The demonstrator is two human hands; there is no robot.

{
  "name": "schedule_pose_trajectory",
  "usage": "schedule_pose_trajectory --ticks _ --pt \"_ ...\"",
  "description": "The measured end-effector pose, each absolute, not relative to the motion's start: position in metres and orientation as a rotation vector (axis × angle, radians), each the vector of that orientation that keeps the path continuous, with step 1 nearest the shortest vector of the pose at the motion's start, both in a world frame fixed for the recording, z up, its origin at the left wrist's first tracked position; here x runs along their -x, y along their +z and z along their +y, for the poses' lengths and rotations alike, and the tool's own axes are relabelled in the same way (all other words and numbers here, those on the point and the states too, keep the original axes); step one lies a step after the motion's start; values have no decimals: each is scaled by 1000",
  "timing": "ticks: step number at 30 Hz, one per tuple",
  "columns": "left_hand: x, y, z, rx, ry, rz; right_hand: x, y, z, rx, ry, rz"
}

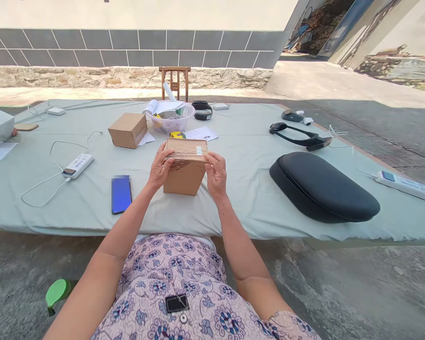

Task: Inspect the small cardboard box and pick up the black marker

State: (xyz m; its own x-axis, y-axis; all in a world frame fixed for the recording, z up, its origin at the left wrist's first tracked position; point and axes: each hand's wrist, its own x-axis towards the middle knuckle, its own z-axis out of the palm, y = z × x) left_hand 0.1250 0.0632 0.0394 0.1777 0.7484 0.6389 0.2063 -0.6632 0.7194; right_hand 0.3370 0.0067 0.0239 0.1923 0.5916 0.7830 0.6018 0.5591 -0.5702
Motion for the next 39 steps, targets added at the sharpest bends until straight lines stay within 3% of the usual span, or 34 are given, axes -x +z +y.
schedule_pose_trajectory --ticks 9,14,30,39 --pt "-125 36 62 -1964 1584 889 -340 -38 -7 1248 359 -1419" --pt "-119 34 63 -1898 1612 832 -344 -60 -16 1525 383 -1612" --pt "-114 37 57 -1712 1748 826 -334 -67 -18 1469 328 -1559" --pt "-126 13 38 -1254 1740 826 -345 -56 -21 1232 244 -1260"
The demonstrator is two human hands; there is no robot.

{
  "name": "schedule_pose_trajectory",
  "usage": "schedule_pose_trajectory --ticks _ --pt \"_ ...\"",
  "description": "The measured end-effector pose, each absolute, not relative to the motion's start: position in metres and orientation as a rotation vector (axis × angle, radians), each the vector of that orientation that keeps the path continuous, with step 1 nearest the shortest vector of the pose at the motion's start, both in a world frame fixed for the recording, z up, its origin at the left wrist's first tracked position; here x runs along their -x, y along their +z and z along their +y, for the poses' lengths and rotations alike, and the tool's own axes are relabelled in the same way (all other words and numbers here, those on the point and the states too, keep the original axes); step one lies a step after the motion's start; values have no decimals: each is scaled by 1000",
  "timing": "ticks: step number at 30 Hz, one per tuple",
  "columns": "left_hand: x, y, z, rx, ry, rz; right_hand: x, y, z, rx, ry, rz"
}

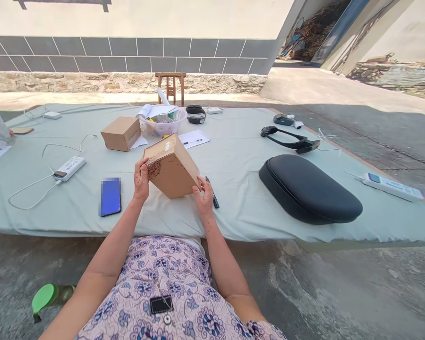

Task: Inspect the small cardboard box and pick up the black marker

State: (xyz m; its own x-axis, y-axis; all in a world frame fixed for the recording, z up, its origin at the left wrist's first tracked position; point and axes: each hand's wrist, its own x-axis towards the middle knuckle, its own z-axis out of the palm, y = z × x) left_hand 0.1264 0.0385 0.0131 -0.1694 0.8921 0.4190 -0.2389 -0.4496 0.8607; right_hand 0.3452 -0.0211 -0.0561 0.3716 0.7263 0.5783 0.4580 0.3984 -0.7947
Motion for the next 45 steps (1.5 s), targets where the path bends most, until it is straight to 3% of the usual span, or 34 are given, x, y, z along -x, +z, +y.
schedule_pose_trajectory --ticks 7,37,45 --pt "-118 -1 30 -1078 1672 860 -337 -55 -23 1183 376 -1303" --pt "-105 -18 29 -1110 1624 925 -337 -58 -22 1212 374 -1365" --pt "-104 -22 30 -990 1634 891 -335 -66 -18 1168 620 -1287"
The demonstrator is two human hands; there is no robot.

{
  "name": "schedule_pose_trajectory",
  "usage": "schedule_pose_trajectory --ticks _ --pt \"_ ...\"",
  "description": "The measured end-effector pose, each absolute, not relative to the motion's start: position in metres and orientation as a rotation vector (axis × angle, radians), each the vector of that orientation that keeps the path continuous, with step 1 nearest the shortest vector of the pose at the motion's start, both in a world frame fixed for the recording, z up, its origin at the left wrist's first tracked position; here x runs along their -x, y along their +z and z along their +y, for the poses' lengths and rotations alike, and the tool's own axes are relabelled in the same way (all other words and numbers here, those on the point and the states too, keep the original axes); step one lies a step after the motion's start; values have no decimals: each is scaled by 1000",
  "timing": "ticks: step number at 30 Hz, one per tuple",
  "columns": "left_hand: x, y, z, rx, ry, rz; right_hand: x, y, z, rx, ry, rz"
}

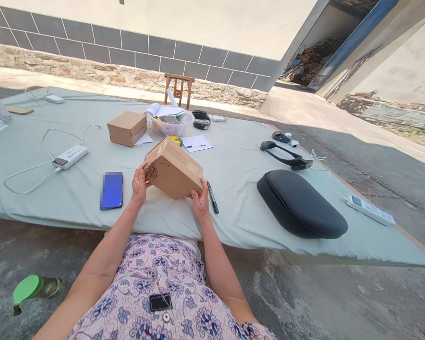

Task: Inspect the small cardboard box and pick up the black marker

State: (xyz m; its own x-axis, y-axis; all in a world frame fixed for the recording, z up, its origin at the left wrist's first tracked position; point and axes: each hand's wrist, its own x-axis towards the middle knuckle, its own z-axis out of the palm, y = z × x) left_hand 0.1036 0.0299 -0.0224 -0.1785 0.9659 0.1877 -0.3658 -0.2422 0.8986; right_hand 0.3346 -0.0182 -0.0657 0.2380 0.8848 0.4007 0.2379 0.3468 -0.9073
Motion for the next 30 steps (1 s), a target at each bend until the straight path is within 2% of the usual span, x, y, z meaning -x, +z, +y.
schedule_pose_trajectory --ticks 16,23,30 --pt "-121 -36 23 -714 1522 898 -337 -64 -21 1266 568 -1305" --pt "-115 -48 29 -921 1500 1226 -337 -62 -22 1293 406 -1394" --pt "-113 -41 28 -1074 1596 1356 -336 -62 -21 1279 452 -1388"
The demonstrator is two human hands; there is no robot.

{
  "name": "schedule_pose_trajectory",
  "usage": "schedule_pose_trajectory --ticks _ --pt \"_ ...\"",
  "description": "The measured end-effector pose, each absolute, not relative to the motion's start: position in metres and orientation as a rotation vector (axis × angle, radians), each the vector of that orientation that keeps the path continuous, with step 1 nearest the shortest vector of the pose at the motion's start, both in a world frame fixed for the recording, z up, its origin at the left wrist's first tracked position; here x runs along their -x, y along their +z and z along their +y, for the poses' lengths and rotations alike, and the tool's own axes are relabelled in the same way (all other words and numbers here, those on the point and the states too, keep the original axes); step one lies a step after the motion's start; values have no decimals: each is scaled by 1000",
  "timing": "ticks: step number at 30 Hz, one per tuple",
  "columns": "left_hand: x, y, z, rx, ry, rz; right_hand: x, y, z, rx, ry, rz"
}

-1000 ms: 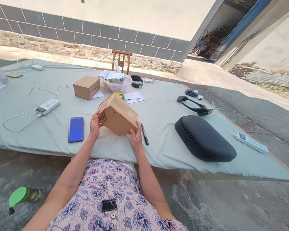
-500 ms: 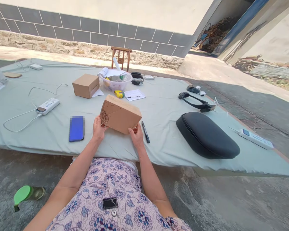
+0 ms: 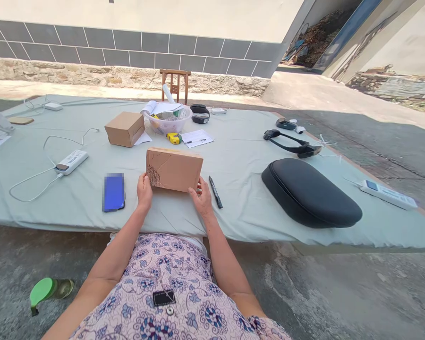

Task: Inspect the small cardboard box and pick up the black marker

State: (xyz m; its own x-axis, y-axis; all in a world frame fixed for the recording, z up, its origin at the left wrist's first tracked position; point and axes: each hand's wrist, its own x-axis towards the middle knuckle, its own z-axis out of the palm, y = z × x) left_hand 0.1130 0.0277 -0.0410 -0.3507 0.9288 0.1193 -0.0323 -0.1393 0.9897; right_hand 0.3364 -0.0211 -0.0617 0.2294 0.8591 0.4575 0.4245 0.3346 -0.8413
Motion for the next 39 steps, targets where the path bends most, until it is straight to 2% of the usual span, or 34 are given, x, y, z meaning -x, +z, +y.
schedule_pose_trajectory --ticks 11,21,39 --pt "-120 -24 14 -1379 1573 1488 -338 -59 -20 1260 340 -1381" --pt "-127 -7 4 -1458 1336 1635 -338 -56 -22 1232 354 -1391" --pt "-124 -13 9 -1526 1392 1575 -341 -58 -21 1199 434 -1376"
